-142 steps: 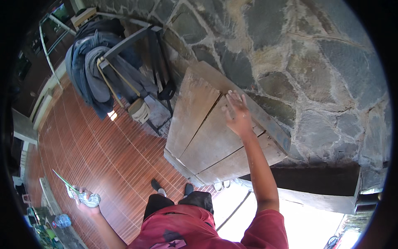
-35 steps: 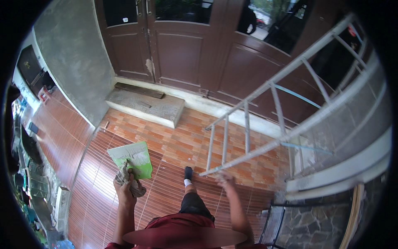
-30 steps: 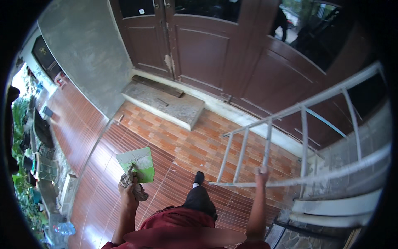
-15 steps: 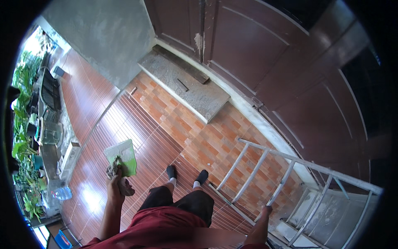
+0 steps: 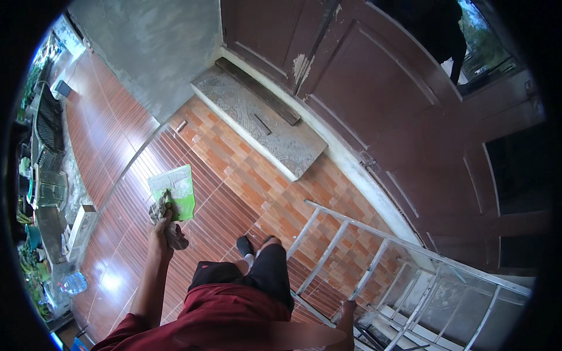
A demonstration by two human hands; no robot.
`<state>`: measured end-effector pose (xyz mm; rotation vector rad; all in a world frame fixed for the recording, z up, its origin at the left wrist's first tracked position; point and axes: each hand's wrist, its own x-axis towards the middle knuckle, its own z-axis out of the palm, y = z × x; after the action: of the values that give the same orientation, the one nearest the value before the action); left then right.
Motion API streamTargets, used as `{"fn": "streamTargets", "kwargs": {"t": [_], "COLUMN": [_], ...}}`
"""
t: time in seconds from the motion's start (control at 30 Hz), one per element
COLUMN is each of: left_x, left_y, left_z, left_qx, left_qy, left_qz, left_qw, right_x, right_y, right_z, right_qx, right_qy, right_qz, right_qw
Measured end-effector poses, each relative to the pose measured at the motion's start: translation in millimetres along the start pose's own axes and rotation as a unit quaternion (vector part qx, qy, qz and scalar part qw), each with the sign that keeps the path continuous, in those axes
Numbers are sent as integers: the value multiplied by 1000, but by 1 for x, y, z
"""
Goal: The person carries a wooden plank and a green trowel, then climbs a metal ladder to apply plaster to a wall above a doorway. They repeatedly scoop plaster from a cloth onto the trowel and spread it on the wall surface.
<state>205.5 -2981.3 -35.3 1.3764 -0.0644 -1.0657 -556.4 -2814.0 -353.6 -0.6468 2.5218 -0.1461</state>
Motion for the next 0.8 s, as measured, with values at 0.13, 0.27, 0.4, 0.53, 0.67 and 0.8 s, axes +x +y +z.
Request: {"fn": "streamTargets", "kwargs": {"t": [0.13, 0.27, 0.4, 0.53, 0.67, 0.8], "left_x": [64, 120, 158, 193, 243, 278], "left_y": [38, 73, 109, 135, 140, 148], "left_z": [-6, -34, -62, -69, -61, -56], "left_qx": [-8, 12, 49, 64, 89, 112], "left_qy": [-10, -27, 7, 42, 1, -38], "left_qz": [35, 48, 30, -4, -11, -49], "left_qw": [999, 998, 998, 997, 996, 992], "right_x": [-53, -56, -66, -96, -118, -160], "right_y": [-45, -42, -19, -17, -34, -56], "right_z": [36, 48, 39, 17, 3, 42], "right_qx": [32, -240, -283, -564, -443, -307], "right_qy": [6, -29, -2, -88, 61, 112], "right_qz": [12, 14, -13, -146, -154, -90], "right_qw": [999, 970, 959, 808, 881, 941]}}
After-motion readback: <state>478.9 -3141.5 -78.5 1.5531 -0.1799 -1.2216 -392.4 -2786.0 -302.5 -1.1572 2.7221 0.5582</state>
